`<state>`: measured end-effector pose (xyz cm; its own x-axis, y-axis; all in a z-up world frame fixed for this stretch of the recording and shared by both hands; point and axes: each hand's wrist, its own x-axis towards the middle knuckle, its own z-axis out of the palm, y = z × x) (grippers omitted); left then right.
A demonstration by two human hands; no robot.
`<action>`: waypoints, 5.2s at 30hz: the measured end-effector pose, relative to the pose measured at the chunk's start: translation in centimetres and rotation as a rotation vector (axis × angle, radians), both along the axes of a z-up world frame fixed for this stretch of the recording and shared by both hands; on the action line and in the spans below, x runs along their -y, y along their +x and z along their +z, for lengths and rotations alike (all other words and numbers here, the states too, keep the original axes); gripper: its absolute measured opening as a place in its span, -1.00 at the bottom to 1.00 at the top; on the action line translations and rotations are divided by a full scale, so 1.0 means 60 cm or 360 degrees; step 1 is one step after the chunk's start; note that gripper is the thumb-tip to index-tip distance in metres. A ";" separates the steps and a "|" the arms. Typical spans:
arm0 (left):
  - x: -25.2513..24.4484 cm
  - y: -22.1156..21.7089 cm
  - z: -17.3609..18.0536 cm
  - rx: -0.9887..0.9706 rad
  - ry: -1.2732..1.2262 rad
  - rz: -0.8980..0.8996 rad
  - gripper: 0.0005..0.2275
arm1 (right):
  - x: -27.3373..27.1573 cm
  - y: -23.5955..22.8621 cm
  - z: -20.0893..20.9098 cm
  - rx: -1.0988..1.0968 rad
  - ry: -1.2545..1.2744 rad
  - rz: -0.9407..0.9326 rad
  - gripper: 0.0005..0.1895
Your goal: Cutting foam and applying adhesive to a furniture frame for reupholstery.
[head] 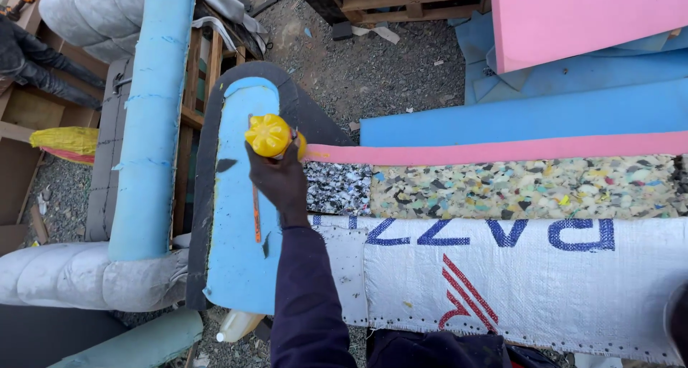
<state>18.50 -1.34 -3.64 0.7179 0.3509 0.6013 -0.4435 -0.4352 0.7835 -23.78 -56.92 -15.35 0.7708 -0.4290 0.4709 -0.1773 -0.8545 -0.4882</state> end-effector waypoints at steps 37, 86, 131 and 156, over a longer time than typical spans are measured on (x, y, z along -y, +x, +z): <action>0.342 -0.143 -0.033 -0.0045 0.0136 -0.0219 -0.59 | -0.284 0.233 0.034 -0.0046 -0.0248 0.1033 -0.23; -0.012 -0.128 -0.051 -0.0180 -0.0324 -0.0246 -0.37 | -0.285 0.237 0.017 0.0052 -0.0151 0.0846 -0.50; 0.015 -0.194 -0.139 0.0030 -0.0478 -0.0017 -0.42 | -0.267 0.237 0.020 0.0026 -0.0073 0.0904 -0.50; -0.054 -0.026 -0.071 0.0127 -0.0422 -0.0087 -0.50 | -0.260 0.221 0.016 -0.0040 -0.0177 0.0895 -0.54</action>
